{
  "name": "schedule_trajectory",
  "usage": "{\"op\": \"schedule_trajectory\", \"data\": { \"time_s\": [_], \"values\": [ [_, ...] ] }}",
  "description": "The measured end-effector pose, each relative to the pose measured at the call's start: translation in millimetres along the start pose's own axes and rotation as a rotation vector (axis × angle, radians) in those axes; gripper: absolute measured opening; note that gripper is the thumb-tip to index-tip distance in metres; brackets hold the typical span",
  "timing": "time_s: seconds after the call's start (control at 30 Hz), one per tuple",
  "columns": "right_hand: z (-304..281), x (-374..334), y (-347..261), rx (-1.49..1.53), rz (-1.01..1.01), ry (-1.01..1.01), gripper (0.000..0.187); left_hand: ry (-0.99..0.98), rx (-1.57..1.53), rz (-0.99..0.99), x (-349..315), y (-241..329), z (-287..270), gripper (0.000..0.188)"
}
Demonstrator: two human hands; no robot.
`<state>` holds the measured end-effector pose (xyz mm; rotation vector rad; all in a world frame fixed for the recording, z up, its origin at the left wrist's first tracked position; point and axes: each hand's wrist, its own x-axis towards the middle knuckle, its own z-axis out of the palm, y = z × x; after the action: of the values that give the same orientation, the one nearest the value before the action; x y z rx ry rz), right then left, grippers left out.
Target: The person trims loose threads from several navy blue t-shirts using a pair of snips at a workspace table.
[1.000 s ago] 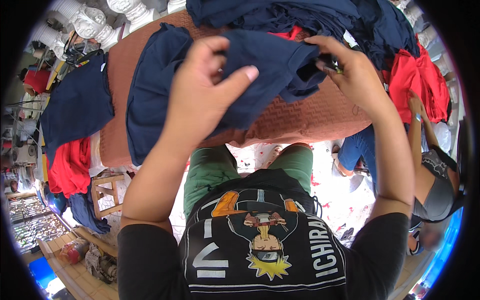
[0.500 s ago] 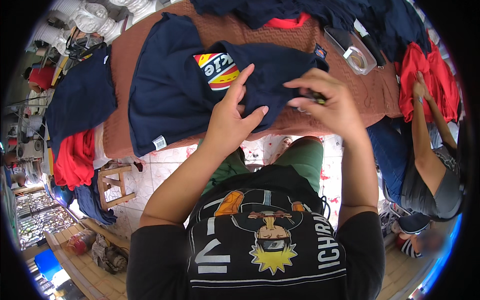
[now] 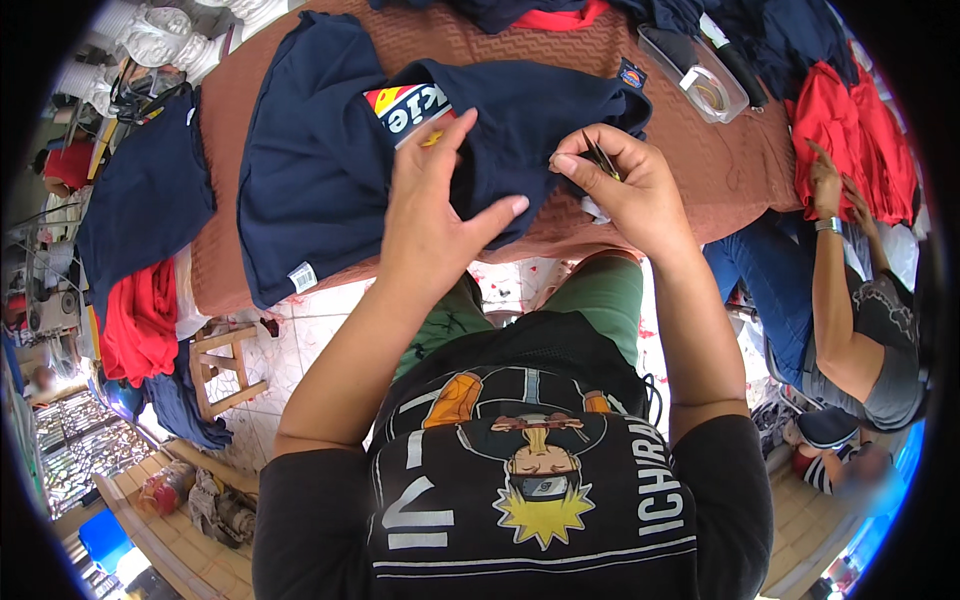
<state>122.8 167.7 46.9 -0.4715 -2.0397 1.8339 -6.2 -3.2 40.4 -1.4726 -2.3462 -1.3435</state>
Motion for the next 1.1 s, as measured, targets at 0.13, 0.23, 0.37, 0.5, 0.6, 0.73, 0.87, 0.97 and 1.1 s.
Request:
{"op": "schedule_trajectory", "data": {
  "time_s": [0.13, 0.23, 0.37, 0.5, 0.6, 0.73, 0.87, 0.97, 1.1],
  "values": [
    [4.0, -0.4, -4.7, -0.012, -0.031, 0.001, 0.008, -0.112, 0.004, 0.141, 24.6, 21.2, -7.5, 0.04],
    [3.8, -1.0, -4.5, -0.119, -0.133, 0.016, 0.01, -0.225, -0.003, 0.084, 31.8, 28.4, 2.2, 0.023],
    [3.6, -5.4, -13.5, -0.227, -0.107, 0.068, 0.016, -0.321, -0.165, -0.195, 33.9, 27.9, 3.7, 0.018],
    [-3.2, -14.8, -21.0, -0.453, -0.218, 0.149, 0.022, -0.367, -0.322, -0.38, 35.5, 23.8, -0.6, 0.02],
    [-10.3, -18.0, -18.8, -0.477, -0.315, 0.098, 0.023, -0.366, -0.35, -0.376, 37.6, 26.6, -4.3, 0.021],
    [-10.6, -19.0, -18.3, -0.476, -0.377, 0.02, 0.022, -0.379, -0.353, -0.378, 39.6, 28.0, -6.1, 0.022],
    [-7.4, -13.9, -13.4, -0.509, -0.419, 0.025, 0.022, -0.374, -0.373, -0.375, 40.0, 27.9, -5.4, 0.022],
    [-5.4, -14.9, -16.4, -0.532, -0.413, 0.03, 0.022, -0.367, -0.378, -0.365, 39.0, 29.7, -6.3, 0.022],
    [-4.4, -12.7, -15.9, -0.536, -0.407, 0.026, 0.022, -0.363, -0.379, -0.363, 39.3, 28.3, -5.9, 0.022]
  ]
}}
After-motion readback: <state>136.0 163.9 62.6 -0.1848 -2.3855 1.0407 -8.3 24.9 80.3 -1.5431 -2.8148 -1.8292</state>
